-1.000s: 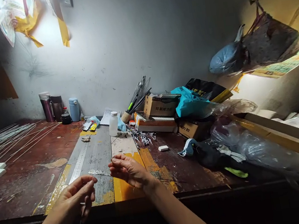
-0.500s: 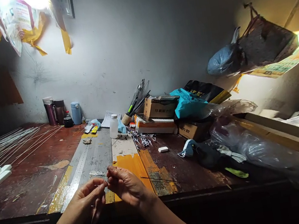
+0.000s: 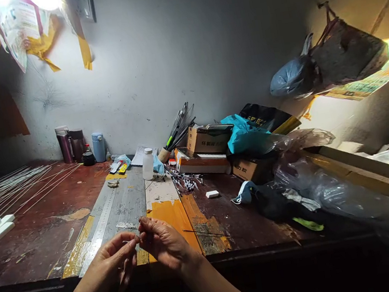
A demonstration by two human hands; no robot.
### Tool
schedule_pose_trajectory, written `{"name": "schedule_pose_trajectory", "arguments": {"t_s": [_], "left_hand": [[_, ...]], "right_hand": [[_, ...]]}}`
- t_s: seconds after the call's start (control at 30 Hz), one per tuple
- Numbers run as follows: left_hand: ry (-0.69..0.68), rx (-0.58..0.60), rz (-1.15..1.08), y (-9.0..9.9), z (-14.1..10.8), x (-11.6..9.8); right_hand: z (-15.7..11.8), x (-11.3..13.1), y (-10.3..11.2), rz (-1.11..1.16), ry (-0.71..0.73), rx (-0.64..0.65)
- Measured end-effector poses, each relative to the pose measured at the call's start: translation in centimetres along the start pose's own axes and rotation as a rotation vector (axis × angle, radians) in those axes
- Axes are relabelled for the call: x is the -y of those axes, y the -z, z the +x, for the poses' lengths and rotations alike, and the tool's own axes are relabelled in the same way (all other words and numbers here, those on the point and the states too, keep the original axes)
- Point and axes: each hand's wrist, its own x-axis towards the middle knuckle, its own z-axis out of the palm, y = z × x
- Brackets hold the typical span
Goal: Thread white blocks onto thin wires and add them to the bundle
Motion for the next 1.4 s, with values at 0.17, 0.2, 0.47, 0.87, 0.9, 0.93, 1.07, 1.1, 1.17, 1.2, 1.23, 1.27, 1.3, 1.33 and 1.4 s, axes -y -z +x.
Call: {"name": "schedule_pose_trajectory", "arguments": {"t_s": [0.17,0.2,0.47,0.87,0.9,0.93,1.07,1.1,1.17,1.2,1.23,1.27,1.3,1.33,1.4], "left_hand": [[0.005,0.001,0.006,0.2,0.2,0.3],[0.005,0.001,0.008,0.2,0.2,0.3],[0.005,0.008,-0.01,0.2,-0.1,0.2],[-0.037,0.026,-0.114,-1.1,0.0,1.0],[-0.043,0.03,-0.113,-1.3,-0.1,1.1],[-0.05,0.035,-0.113,-1.5,-0.1,1.1],[-0.079,0.055,-0.144,-2.2,-0.2,1.3],[-0.08,0.057,-0.147,-2.3,-0.3,1.3],[-0.079,0.063,-0.149,-2.5,-0.3,1.4],[-0.078,0.069,-0.151,-2.6,-0.3,1.4],[-0.077,0.077,-0.154,-2.6,-0.3,1.4],[-0.076,0.087,-0.159,-2.6,-0.4,1.5],[-0.075,0.096,-0.162,-2.6,-0.4,1.5],[-0.075,0.105,-0.163,-2.6,-0.4,1.5],[-0.07,0.111,-0.166,-2.6,-0.4,1.6]], "right_hand": [[0.2,-0.1,0.2,-0.016,0.013,0.015],[0.2,-0.1,0.3,-0.025,0.017,0.024],[0.3,-0.2,0.3,-0.155,0.091,0.077],[-1.0,0.1,-0.7,-0.11,0.119,0.035],[-1.2,0.1,-0.8,-0.082,0.123,0.024],[-1.3,0.1,-0.9,-0.066,0.138,0.012],[-1.4,-0.3,-0.9,-0.045,0.221,-0.014],[-1.4,-0.4,-0.8,-0.034,0.232,-0.013],[-1.4,-0.5,-0.7,-0.021,0.25,-0.006],[-1.4,-0.5,-0.6,-0.021,0.256,-0.003],[-1.4,-0.5,-0.6,-0.025,0.259,-0.001],[-1.5,-0.5,-0.5,-0.033,0.259,0.001],[-1.6,-0.4,-0.5,-0.041,0.256,0.005],[-1.6,-0.3,-0.5,-0.045,0.253,0.009],[-1.7,-0.2,-0.4,-0.053,0.247,0.023]]}}
